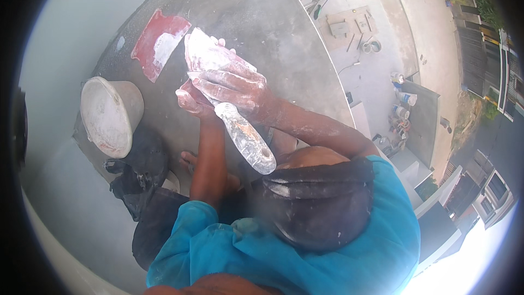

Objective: The person scoops white plaster from a bucket using a small trowel and applies it to a curved wall with a larger trowel. They repeatedly smooth the surface and scrape excess material back into the bucket.

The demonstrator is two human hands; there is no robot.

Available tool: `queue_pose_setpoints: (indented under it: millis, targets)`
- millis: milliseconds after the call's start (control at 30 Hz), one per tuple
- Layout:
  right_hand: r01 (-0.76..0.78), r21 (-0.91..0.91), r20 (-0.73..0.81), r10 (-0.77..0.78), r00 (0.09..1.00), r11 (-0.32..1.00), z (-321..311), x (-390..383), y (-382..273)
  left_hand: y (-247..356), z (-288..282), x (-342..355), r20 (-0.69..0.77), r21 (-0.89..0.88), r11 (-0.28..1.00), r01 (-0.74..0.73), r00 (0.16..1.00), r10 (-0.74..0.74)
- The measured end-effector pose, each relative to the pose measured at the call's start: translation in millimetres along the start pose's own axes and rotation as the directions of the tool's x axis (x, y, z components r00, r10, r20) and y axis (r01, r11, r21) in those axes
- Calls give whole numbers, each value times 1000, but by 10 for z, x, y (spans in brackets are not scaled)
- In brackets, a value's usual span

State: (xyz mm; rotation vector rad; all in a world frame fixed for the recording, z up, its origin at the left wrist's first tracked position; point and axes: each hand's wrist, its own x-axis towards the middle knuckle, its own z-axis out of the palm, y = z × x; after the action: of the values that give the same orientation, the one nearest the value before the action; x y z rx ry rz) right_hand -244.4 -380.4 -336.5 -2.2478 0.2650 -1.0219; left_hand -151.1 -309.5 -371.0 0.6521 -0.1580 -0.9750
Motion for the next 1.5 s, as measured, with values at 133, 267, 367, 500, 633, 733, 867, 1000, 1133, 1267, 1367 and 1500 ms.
queue_pose_setpoints:
  millis: [133, 267, 367, 500, 633, 733, 867, 1000, 1133, 1267, 1367, 1500]
  targets:
    - [-171, -53, -29, 170, 985, 984, -76, 88, 319, -131, -18, -106, 33, 64, 994, 93, 995, -96]
    - [-7, -11, -24, 7, 1000, 1000, 74, -69, 34, -90, -92, -158, -21, 62, 990, 125, 992, -123]
    - [-248, -25, 5, 248, 969, 969, 12, -44, 402, -70, -10, -164, 25, 77, 980, 185, 982, -188]
    - [-86, -14, -50, 85, 995, 996, 104, -105, 208, -85, 10, -98, -35, 101, 987, 125, 992, -122]
    - [-315, -2, -2, 315, 949, 949, 61, -170, 554, -82, -6, -62, 52, 88, 986, 144, 987, -149]
    - [-233, -49, 54, 235, 970, 971, -4, -134, 371, -131, -156, -144, 36, 100, 982, 163, 985, -168]
    - [-165, -39, 34, 167, 985, 985, 44, -73, 121, -79, -164, -126, 108, 42, 990, 133, 985, -137]
    - [-238, -66, 14, 239, 971, 969, 103, -88, 220, -101, -115, -79, -14, 35, 993, 114, 993, -113]
    - [-206, -86, 51, 211, 976, 975, 121, -195, 259, -153, -185, -122, 14, -61, 990, 123, 992, -123]
    - [-278, -5, 41, 278, 960, 961, 37, -79, 287, -188, -91, -113, -6, -43, 996, 83, 997, -83]
    - [-145, -63, 41, 148, 988, 987, 145, -134, 113, -75, -183, -122, 34, -44, 992, 114, 993, -113]
    - [-285, -51, 56, 288, 956, 957, 84, -97, 295, -100, -90, -115, 9, 44, 989, 144, 989, -144]
